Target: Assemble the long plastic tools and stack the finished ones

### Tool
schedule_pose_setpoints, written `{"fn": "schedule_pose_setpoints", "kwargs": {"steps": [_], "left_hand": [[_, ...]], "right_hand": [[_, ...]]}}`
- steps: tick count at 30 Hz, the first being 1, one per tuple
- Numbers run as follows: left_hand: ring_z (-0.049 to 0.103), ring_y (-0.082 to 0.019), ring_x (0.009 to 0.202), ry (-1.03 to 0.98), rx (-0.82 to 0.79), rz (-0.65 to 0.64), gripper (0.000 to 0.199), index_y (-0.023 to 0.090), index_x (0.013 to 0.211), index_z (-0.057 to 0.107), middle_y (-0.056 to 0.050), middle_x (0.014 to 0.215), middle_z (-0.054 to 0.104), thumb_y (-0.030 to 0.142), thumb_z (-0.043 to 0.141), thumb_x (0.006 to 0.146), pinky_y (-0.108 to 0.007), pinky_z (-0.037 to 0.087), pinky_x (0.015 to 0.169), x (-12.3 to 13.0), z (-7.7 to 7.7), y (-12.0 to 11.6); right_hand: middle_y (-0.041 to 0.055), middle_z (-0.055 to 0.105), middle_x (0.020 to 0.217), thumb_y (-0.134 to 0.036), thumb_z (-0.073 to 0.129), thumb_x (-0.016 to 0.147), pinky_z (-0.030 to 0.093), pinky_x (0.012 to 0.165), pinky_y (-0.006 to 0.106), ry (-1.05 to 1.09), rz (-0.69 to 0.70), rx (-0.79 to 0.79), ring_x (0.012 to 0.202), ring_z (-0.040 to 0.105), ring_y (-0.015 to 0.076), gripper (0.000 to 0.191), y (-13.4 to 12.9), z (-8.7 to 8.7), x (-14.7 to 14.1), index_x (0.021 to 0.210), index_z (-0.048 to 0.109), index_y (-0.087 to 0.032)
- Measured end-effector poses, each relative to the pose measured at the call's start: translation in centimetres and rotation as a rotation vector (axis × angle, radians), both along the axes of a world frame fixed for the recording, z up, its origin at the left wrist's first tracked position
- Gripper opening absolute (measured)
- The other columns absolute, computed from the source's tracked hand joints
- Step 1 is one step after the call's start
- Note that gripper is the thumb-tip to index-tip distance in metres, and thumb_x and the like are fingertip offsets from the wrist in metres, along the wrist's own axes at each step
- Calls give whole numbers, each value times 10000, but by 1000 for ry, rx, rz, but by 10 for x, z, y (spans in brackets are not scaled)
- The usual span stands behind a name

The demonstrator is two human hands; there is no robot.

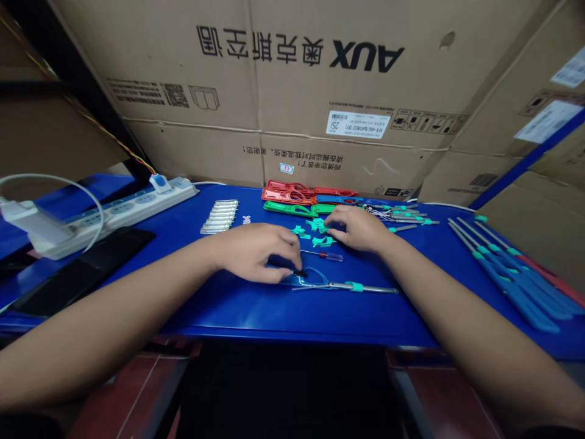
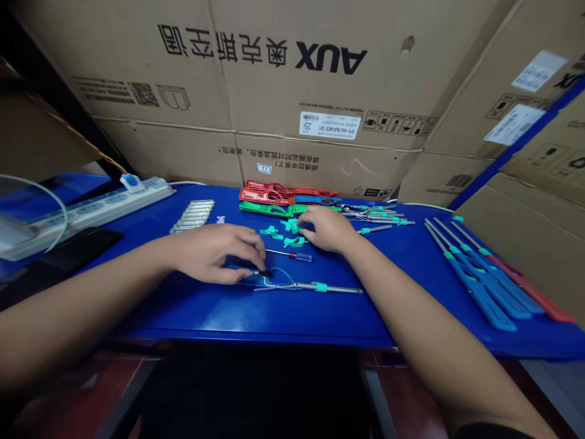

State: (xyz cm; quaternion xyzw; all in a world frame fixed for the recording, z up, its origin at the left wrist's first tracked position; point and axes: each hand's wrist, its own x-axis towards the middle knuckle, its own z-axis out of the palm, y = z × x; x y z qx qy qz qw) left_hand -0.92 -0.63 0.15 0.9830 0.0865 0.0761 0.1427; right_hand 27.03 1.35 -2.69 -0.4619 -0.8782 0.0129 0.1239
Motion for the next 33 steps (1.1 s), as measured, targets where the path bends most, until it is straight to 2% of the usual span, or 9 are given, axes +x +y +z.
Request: {"fn": "schedule_pose_setpoints", "kwargs": {"steps": [5, 9, 13, 17, 20, 25, 27, 29, 33], "left_hand": [[681, -160, 816, -260, 81, 285, 217, 182, 990, 736, -54, 914, 739, 290, 559, 927, -295, 534, 759, 3, -8, 9], [671, -157, 813, -368, 128, 460, 266, 188, 1112, 701, -45, 932, 732, 335, 629, 903, -280, 523, 723, 11, -18, 7], [663, -182, 887, -399, 255, 484, 410, 191, 1253, 636, -69, 1015, 719, 368, 684, 886, -306, 529, 770, 21, -24, -2], [660, -172, 834, -443, 354, 441, 238, 174, 1122, 692, -63, 936, 728, 313, 612, 946, -301, 518, 751, 25, -24, -9], [645, -157, 752, -473, 282, 455, 183, 156, 928, 716, -48, 826, 722, 311, 621, 936, -285, 496, 698, 26, -22, -9], [602, -107, 598, -492, -292, 558, 223, 148, 807, 691, -13, 698, 698, 338, 625, 903, -223, 452, 553, 29, -29, -2], [605, -102, 594, -461, -404, 565, 221, 148, 812, 688, -10, 703, 706, 338, 615, 898, -212, 449, 545, 28, -31, 1], [615, -107, 621, -382, -320, 572, 217, 157, 811, 704, -12, 724, 721, 335, 612, 894, -220, 447, 573, 24, -30, 5], [627, -123, 667, -228, -94, 602, 211, 175, 857, 747, -25, 766, 735, 324, 602, 897, -248, 444, 635, 13, -21, 11]], "right_hand": [[75, 746, 964, -278, 629, 884, 522, 780, 351, 296, -90, -108, 854, 671, 200, 184, 0, 1, 4, 1011, 721, -183], [51, 752, 883, -321, 602, 893, 528, 700, 316, 540, -98, -313, 754, 670, 171, 222, -7, 4, 0, 1006, 737, -186], [32, 732, 845, -318, 616, 873, 519, 678, 308, 621, 33, -376, 724, 653, 161, 258, -25, 7, -14, 1085, 693, -192], [-2, 674, 770, -290, 624, 872, 499, 635, 278, 711, 118, -400, 687, 636, 143, 185, -42, 11, -25, 1032, 602, -200], [22, 692, 836, -294, 627, 884, 515, 667, 285, 656, 141, -342, 731, 657, 149, 150, -46, 15, -24, 998, 605, -200], [38, 751, 920, -252, 650, 881, 514, 746, 304, 331, 213, -25, 792, 680, 161, 123, -51, 21, -20, 973, 717, -206], [34, 760, 907, -229, 604, 909, 511, 754, 304, 266, 235, 12, 808, 687, 165, 142, -53, 22, -18, 950, 740, -216], [39, 761, 933, -230, 587, 915, 508, 762, 310, 204, 215, 8, 830, 687, 173, 170, -51, 22, -13, 961, 750, -219], [49, 750, 884, -257, 595, 898, 489, 734, 320, 122, 52, -21, 792, 668, 183, 170, -44, 23, -1, 899, 756, -202]]}}
